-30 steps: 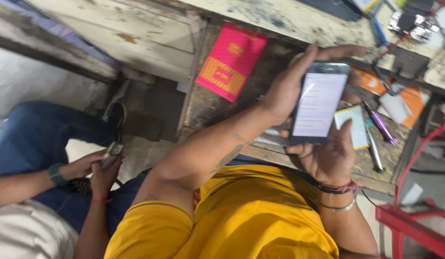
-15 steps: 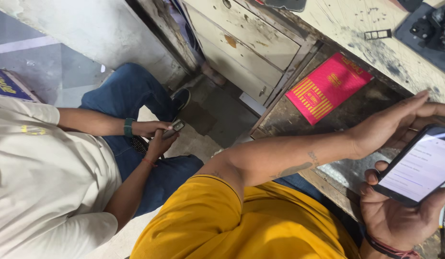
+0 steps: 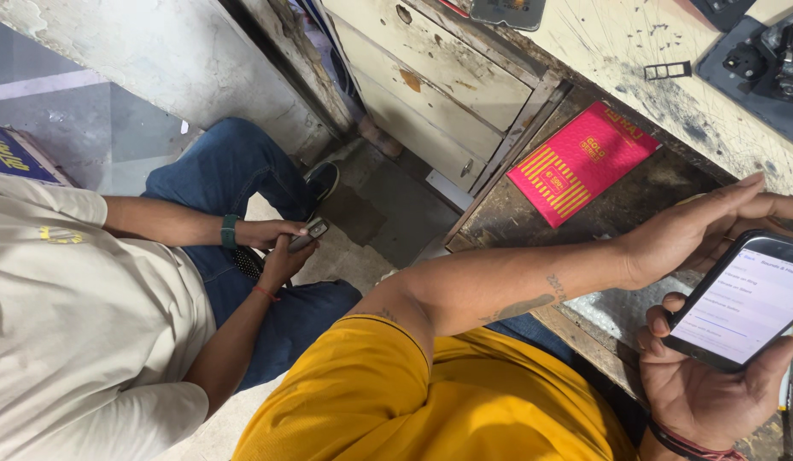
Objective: The person works on a disassembled smartphone at a repair bench, pressing the battery and internal components into the phone body, then uses a small tool to clean or scrape the phone's edge. They then power the phone on, navigate its settings menu, and press the screen and frame while checking the reassembled phone.
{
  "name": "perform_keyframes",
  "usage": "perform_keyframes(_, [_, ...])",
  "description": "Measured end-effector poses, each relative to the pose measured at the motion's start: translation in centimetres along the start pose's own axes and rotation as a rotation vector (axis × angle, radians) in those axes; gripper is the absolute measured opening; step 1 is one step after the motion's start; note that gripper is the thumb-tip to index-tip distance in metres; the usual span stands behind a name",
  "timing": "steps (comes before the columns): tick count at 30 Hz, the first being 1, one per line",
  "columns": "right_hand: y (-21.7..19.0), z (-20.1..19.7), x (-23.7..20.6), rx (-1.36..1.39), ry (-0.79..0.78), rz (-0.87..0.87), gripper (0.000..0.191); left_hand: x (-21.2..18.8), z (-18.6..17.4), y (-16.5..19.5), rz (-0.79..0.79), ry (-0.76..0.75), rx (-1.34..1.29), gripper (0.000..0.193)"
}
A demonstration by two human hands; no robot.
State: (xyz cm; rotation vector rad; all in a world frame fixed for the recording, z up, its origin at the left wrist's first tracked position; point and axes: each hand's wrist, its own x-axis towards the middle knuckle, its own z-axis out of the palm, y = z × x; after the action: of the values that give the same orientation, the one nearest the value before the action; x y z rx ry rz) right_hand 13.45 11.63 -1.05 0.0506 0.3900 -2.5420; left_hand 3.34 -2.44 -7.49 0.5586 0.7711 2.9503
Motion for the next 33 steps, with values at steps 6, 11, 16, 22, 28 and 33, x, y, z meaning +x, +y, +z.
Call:
perform_keyframes(6, [-0.1,-0.1,0.5,-0.184,-0.102,0.048,0.061,0.2,-0.3,-0.1,0.005,-0.004,0.01,0.062])
perform_keyframes(11, [-0.5,-0.7,0.3,0.072,0.002,0.019,0.072,0.1,0.8,0.6,-0.018,-0.025,0.02,0.062])
perform_keyframes(16, [-2.6,-3.6,0.1,-0.234,0.031,0.039,0.073,-0.3,2.0,1.3,-0.098,-0.135,-0.152,0.06])
perform_keyframes(22, [-4.5,-5.4,0.2,-0.167,-0.056,0.089,0.079,-0.2,3.8,1.7,-0.167,-0.085,-0.093,0.061])
perform_keyframes(28, [-5.0,-4.0,0.1,-0.163,-0.087,0.126,0.078,-0.2,5.0,2.2,-0.195,-0.098,-0.028,0.062])
perform_keyframes(33, [-4.9,-3.7,0.1,-0.155,-0.103,0.126,0.079,-0.2,5.2,2.0,-0.227,-0.139,-0.085,0.068])
